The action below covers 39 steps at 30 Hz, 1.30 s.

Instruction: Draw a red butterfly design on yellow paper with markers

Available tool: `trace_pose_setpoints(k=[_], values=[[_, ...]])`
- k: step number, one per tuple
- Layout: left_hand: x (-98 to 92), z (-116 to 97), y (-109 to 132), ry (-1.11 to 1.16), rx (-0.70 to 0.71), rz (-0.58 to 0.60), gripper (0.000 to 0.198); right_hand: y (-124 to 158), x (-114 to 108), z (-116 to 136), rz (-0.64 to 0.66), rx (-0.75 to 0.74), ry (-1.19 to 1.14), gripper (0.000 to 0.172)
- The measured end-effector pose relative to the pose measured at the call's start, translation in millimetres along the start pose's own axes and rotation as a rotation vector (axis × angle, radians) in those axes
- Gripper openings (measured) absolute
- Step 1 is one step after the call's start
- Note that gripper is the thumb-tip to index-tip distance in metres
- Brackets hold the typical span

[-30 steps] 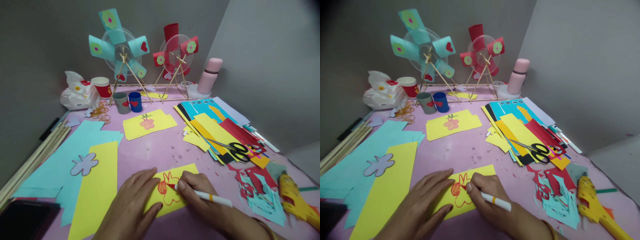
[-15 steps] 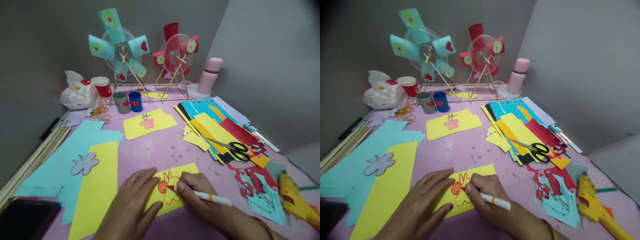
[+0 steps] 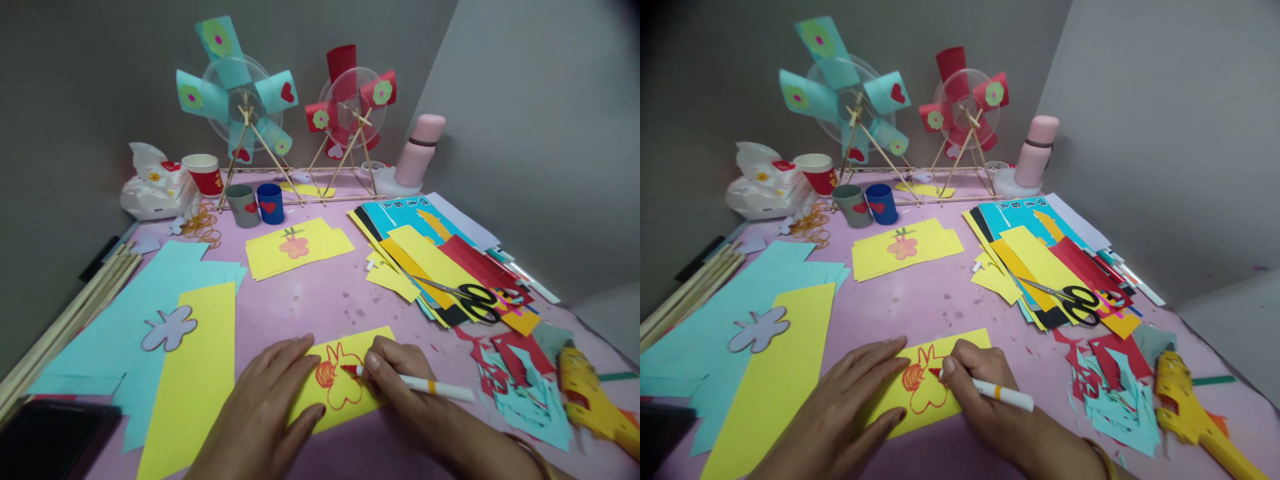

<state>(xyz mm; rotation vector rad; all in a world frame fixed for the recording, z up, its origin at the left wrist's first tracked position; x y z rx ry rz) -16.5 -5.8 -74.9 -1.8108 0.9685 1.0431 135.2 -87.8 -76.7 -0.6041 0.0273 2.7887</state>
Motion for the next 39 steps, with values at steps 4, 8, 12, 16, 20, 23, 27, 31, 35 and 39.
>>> trace_pose_setpoints(k=[4, 8, 12, 16, 20, 23, 27, 31, 35, 39], values=[[0.5, -0.7, 0.7, -0.002, 0.003, -0.006, 0.036, -0.2, 1.5, -0.8, 0.012, 0.042, 0.021, 0.033], [0.5, -0.4, 0.7, -0.005, 0.003, -0.009, 0.035, -1.0, 3.8, -2.3, 0.019, 0.052, 0.032, 0.033], [1.9, 1.0, 1.1, -0.003, 0.002, 0.0, 0.037, -1.7, 5.2, -1.4, 0.037, 0.021, 0.056, 0.033], [2.4, 2.0, 1.2, 0.007, -0.006, -0.005, 0.037, -2.8, 5.4, 3.4, 0.043, -0.027, 0.063, 0.031], [1.2, 0.9, 1.4, 0.0, -0.001, -0.003, 0.037, -3.3, 6.7, 5.4, 0.072, -0.041, 0.051, 0.031], [0.2, -0.1, 2.0, -0.011, 0.007, 0.001, 0.037, -3.2, 6.6, 4.6, 0.094, -0.027, 0.045, 0.033], [0.7, -0.7, 0.7, -0.024, 0.016, 0.003, 0.037, -2.4, 3.7, 1.8, 0.077, -0.006, 0.048, 0.034], [0.9, -0.1, -1.0, -0.025, 0.022, -0.014, 0.036, 2.3, -2.3, -9.0, -0.031, 0.05, 0.003, 0.035], [1.8, 1.0, 1.4, -0.024, 0.039, -0.034, 0.037, 6.4, -5.3, -18.1, -0.114, 0.092, -0.054, 0.037], [4.7, 4.3, 3.7, -0.041, 0.028, -0.024, 0.039, 4.3, -8.0, -11.6, -0.162, 0.04, -0.031, 0.036]])
Point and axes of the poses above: each hand's wrist, its own y-axis away from the middle knuckle, its own x-axis out of the palm, z = x × y, the point moved 6 cm from there along -y, towards the middle knuckle
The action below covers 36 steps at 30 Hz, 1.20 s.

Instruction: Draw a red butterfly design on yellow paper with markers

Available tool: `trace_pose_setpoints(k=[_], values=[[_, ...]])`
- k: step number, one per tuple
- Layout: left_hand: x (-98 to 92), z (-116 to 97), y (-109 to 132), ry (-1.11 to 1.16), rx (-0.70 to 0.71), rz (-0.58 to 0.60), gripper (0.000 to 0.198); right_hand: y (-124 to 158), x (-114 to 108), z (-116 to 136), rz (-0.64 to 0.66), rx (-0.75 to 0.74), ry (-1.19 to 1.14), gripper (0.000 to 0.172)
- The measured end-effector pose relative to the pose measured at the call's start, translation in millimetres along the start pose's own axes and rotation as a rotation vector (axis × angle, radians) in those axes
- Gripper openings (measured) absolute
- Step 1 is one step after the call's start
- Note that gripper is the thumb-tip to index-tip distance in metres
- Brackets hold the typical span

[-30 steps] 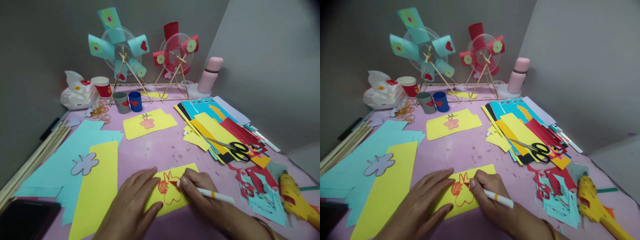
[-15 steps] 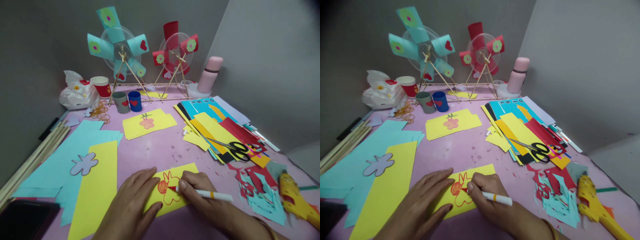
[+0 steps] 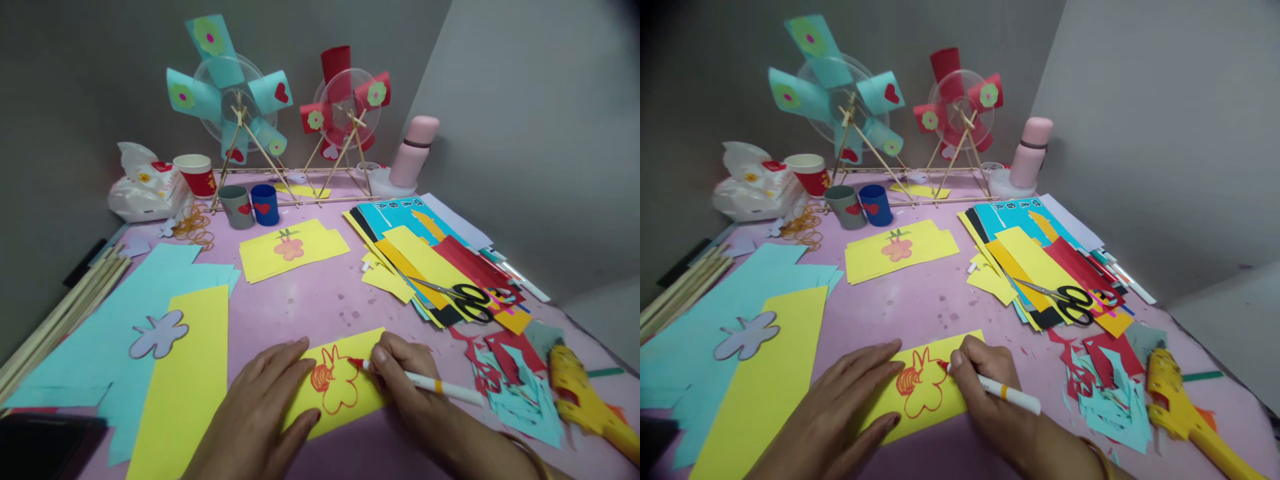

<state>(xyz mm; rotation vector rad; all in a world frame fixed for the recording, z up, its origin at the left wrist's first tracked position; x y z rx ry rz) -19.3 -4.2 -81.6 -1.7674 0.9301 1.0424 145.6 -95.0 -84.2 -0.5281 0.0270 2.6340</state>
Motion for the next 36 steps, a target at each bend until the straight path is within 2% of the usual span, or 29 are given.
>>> trace_pose_setpoints(k=[6, 9, 14, 36], values=[[-2.6, -1.5, -3.1, -0.007, 0.021, -0.012, 0.037, -4.0, 1.0, 11.0, 0.008, -0.08, 0.046, 0.033], [-4.9, -4.0, -4.8, -0.019, 0.036, -0.011, 0.032, -4.0, 3.4, 12.0, 0.042, -0.103, 0.079, 0.032], [-5.3, -3.9, -6.0, -0.017, 0.022, -0.004, 0.034, -2.5, 7.5, 13.0, 0.093, -0.155, 0.085, 0.032], [0.6, -2.2, -0.2, 0.027, -0.007, 0.021, 0.036, -2.2, 11.1, 13.9, 0.151, -0.134, 0.132, 0.031]])
Point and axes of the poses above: each hand's wrist, its own y-axis away from the middle knuckle, its own x-axis out of the palm, z = x × y, the point moved 6 cm from there along -y, towards the middle knuckle
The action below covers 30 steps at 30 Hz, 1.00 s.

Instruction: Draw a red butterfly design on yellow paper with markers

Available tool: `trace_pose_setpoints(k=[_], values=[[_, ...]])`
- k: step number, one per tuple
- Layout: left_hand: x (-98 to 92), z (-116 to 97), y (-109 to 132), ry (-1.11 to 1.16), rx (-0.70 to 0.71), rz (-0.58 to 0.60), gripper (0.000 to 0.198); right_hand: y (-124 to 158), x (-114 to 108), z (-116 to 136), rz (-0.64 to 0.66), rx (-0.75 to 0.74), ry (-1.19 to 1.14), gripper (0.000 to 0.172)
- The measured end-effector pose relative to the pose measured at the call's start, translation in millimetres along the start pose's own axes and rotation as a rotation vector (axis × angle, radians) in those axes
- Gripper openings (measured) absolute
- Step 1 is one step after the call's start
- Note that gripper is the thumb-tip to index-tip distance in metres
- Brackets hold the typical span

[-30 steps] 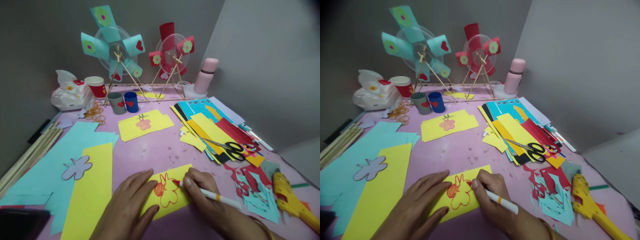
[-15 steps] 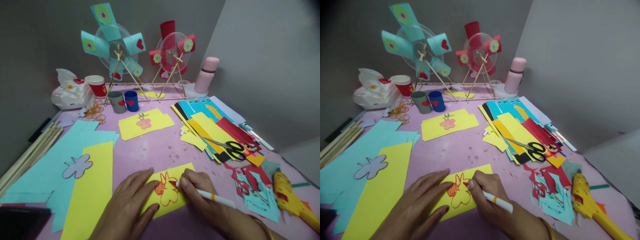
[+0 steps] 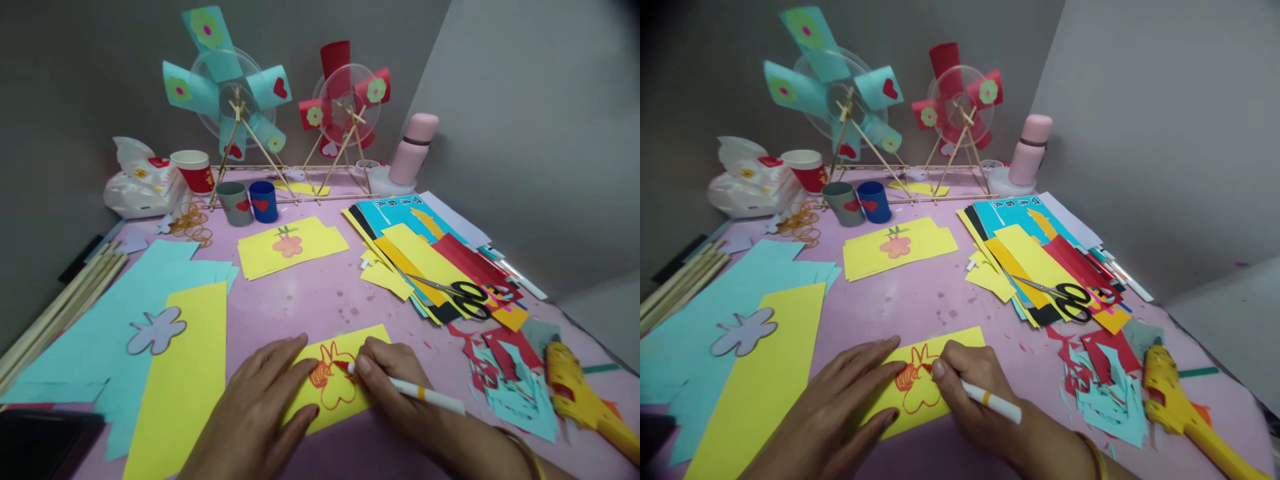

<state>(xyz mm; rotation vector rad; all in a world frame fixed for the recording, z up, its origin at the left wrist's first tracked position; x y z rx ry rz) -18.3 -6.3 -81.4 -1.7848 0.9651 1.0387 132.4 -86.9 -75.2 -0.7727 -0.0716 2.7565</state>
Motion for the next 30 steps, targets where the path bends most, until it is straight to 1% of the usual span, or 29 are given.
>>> trace_pose_setpoints(k=[8, 19, 26, 30], values=[[0.3, 1.6, -0.4, 0.008, 0.001, 0.002, 0.037, -3.1, 0.7, 3.4, -0.012, -0.007, 0.061, 0.031], [-1.6, 1.6, -0.5, 0.015, -0.003, -0.021, 0.036, -0.9, -2.9, -0.9, -0.068, 0.031, 0.019, 0.032], [-6.1, -2.3, -4.5, -0.024, 0.007, -0.023, 0.034, -0.4, -5.2, -2.7, -0.088, 0.102, 0.006, 0.032], [-9.1, -3.4, -5.1, -0.008, 0.0, -0.036, 0.033, -0.9, -7.1, -1.8, -0.099, 0.111, 0.002, 0.031]])
Point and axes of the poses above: each hand's wrist, its own y-axis away from the middle knuckle, its own x-axis out of the palm, z = x × y, the point moved 6 cm from there along -y, towards the middle knuckle
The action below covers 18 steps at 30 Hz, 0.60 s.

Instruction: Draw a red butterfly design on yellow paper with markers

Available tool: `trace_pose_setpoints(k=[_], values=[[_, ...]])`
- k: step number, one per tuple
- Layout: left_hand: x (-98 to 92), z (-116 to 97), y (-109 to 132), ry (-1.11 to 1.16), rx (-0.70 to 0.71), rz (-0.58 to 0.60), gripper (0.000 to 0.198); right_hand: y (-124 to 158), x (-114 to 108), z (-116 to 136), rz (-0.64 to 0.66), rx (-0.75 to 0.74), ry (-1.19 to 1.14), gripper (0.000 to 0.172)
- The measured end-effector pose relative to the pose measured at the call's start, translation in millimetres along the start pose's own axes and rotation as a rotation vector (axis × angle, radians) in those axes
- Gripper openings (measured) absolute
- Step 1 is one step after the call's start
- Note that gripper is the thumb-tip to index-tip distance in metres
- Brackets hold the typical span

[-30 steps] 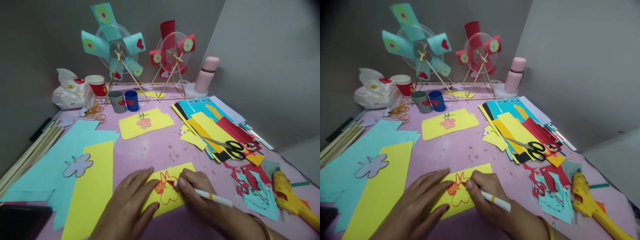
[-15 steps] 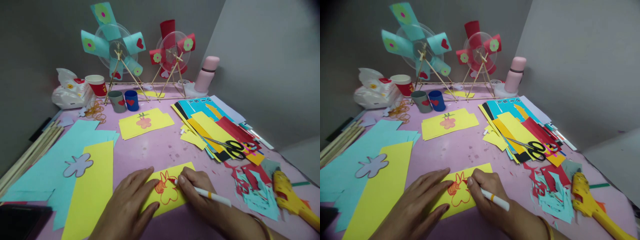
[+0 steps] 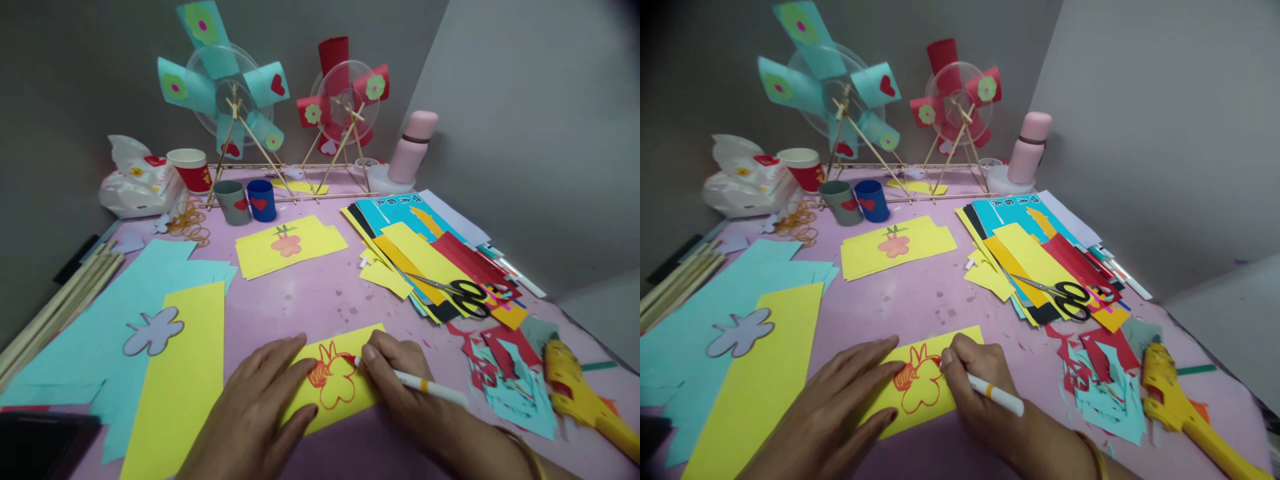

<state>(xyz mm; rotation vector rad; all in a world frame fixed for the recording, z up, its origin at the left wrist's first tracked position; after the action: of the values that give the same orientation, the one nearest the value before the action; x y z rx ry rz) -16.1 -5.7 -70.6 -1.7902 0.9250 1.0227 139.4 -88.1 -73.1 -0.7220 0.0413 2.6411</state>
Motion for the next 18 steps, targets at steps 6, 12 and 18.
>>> trace_pose_setpoints(k=[6, 12, 18], values=[[1.1, 0.3, 0.4, 0.002, 0.012, 0.007, 0.032, 0.7, -1.2, -2.0, -0.005, 0.015, -0.017, 0.031], [4.4, 1.5, 1.7, 0.003, 0.008, 0.023, 0.033, 2.2, -3.1, -4.3, -0.051, 0.002, -0.038, 0.032], [4.5, 2.2, 2.3, -0.002, 0.004, 0.028, 0.034, 3.3, -3.5, -7.2, -0.05, 0.009, -0.019, 0.032]])
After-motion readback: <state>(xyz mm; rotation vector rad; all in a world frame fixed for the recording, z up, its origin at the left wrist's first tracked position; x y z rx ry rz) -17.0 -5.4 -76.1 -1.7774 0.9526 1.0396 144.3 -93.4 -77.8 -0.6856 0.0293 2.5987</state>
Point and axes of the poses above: each hand's wrist, its own y-axis away from the middle knuckle, its own x-axis out of the palm, z = x × y, the point moved 6 cm from there along -y, towards the middle knuckle
